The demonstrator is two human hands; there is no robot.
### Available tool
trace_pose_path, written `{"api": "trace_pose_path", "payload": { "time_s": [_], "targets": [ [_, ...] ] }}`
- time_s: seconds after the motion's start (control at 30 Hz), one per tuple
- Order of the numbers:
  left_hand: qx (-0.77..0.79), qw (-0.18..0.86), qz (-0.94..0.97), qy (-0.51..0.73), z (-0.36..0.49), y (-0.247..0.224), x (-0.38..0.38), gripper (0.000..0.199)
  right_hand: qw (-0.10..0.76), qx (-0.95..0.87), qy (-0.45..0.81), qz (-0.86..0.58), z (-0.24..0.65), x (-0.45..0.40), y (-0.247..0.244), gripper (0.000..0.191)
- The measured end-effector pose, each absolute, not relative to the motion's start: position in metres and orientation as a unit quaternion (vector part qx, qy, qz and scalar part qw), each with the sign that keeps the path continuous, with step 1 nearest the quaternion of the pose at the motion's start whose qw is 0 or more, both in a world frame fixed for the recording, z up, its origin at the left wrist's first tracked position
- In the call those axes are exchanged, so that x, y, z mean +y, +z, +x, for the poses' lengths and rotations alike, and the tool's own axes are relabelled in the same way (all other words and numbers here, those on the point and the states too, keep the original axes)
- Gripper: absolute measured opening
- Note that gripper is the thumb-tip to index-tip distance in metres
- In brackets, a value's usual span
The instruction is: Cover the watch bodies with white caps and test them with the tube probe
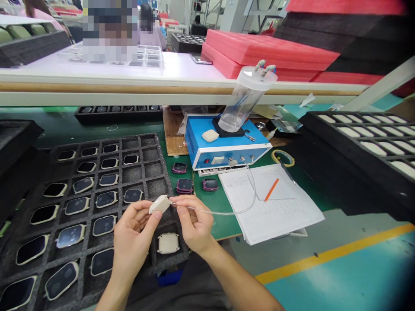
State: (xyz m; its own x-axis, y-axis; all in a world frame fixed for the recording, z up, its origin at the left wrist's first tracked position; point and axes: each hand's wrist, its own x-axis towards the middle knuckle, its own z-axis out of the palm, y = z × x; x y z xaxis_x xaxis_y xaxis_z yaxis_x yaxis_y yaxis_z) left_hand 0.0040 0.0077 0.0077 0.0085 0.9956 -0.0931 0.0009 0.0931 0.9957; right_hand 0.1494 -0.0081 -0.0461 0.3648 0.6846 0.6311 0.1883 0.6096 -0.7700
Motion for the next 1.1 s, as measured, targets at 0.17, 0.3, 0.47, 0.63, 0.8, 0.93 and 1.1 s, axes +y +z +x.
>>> {"api": "trace_pose_path", "payload": {
  "time_s": [0.17, 0.3, 0.47, 0.63, 0.8, 0.93, 1.1],
  "targets": [
    [0.524, 0.524, 0.477, 0.473, 0.004, 0.009, 0.008, 0.052, 0.718, -0.537, 0.173, -0.408, 0.149, -0.009, -0.046, 0.019],
    [0.527, 0.524, 0.475, 0.472, 0.004, 0.009, 0.008, 0.052, 0.718, -0.535, 0.175, -0.409, 0.15, -0.008, -0.046, 0.019],
    [0.526, 0.521, 0.481, 0.469, 0.003, 0.007, 0.008, 0.051, 0.72, -0.532, 0.174, -0.41, 0.149, -0.008, -0.046, 0.018],
    [0.515, 0.511, 0.502, 0.471, 0.004, 0.003, 0.007, 0.042, 0.714, -0.539, 0.178, -0.41, 0.15, -0.009, -0.047, 0.018],
    [0.523, 0.38, 0.613, 0.455, 0.002, -0.002, 0.002, 0.023, 0.748, -0.502, 0.162, -0.403, 0.152, -0.016, -0.055, 0.017],
    [0.518, 0.218, 0.755, 0.337, 0.003, -0.005, -0.003, 0.021, 0.767, -0.467, 0.157, -0.411, 0.15, -0.018, -0.057, 0.015],
    [0.549, 0.053, 0.793, 0.258, -0.003, 0.002, -0.012, 0.017, 0.766, -0.468, 0.155, -0.413, 0.149, -0.02, -0.053, 0.012]
  ]
}}
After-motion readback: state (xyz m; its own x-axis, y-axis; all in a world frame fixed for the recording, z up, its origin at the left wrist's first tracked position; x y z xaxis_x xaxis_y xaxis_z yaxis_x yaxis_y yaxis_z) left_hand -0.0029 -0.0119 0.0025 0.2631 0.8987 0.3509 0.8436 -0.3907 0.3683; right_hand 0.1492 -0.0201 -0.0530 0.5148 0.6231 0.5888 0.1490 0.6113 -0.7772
